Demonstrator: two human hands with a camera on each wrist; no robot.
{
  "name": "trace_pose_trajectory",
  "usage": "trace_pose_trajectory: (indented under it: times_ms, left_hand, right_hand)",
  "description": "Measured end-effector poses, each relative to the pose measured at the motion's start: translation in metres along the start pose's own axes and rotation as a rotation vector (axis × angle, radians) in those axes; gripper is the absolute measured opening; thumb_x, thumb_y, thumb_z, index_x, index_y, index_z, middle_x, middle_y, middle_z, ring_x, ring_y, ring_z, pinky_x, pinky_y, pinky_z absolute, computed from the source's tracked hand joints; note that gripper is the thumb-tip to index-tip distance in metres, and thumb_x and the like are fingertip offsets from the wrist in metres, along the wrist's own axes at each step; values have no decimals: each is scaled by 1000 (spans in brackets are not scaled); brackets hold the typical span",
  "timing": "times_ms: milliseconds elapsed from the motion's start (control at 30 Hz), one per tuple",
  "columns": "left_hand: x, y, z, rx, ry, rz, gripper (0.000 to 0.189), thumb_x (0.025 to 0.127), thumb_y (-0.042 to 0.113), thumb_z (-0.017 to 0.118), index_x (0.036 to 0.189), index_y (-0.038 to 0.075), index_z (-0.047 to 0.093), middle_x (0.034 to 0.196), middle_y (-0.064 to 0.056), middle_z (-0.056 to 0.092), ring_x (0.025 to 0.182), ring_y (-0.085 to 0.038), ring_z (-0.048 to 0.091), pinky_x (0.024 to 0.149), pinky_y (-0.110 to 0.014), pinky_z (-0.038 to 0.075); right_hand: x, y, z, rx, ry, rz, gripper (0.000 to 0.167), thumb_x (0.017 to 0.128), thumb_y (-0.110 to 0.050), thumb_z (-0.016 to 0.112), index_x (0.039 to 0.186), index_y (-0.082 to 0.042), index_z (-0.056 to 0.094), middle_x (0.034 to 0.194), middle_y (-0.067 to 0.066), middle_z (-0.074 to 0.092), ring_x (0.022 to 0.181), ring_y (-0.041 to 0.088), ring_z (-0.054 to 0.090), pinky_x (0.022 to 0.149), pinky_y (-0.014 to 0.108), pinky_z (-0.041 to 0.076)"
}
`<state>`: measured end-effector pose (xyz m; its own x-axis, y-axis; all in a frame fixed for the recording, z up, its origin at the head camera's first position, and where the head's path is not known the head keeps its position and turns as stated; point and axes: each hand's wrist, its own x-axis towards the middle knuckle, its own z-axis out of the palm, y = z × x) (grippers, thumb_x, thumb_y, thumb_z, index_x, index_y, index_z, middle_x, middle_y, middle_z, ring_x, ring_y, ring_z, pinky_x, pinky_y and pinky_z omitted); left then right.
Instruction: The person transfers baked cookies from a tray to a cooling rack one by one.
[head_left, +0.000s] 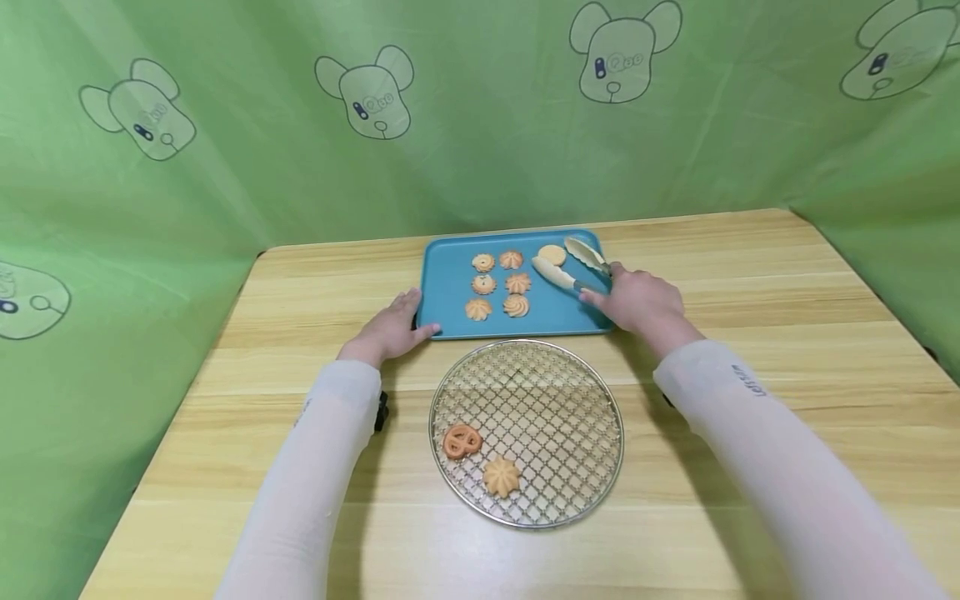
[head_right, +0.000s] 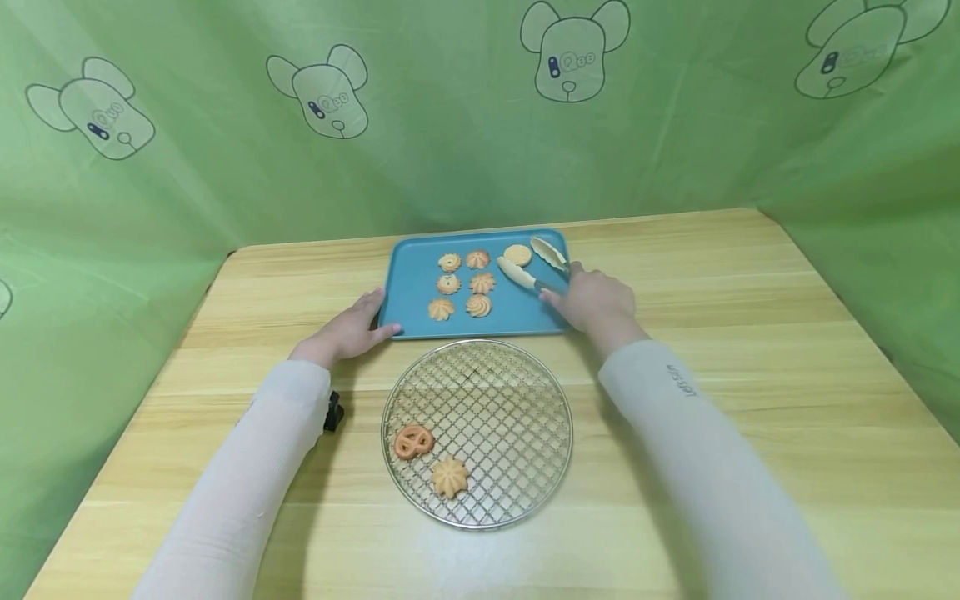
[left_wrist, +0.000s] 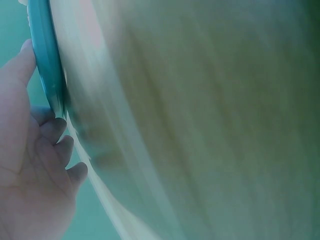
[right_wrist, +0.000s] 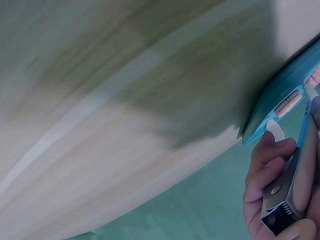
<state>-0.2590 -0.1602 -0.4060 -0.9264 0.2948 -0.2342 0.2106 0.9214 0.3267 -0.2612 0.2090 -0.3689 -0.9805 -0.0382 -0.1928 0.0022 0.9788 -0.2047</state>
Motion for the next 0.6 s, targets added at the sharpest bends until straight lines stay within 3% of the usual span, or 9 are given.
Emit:
trace_pose_trajectory:
  times_ms: [600]
  left_hand:
    - [0, 0, 1, -5, -3, -8, 84, 96, 54, 43, 153, 6, 4, 159, -9, 4, 144, -26, 3, 116, -39, 8]
  right_hand:
    - [1, -3, 2, 16, 9, 6, 89, 90, -67, 43, 149, -3, 26, 127, 36, 47, 98, 48, 54, 67, 54, 47]
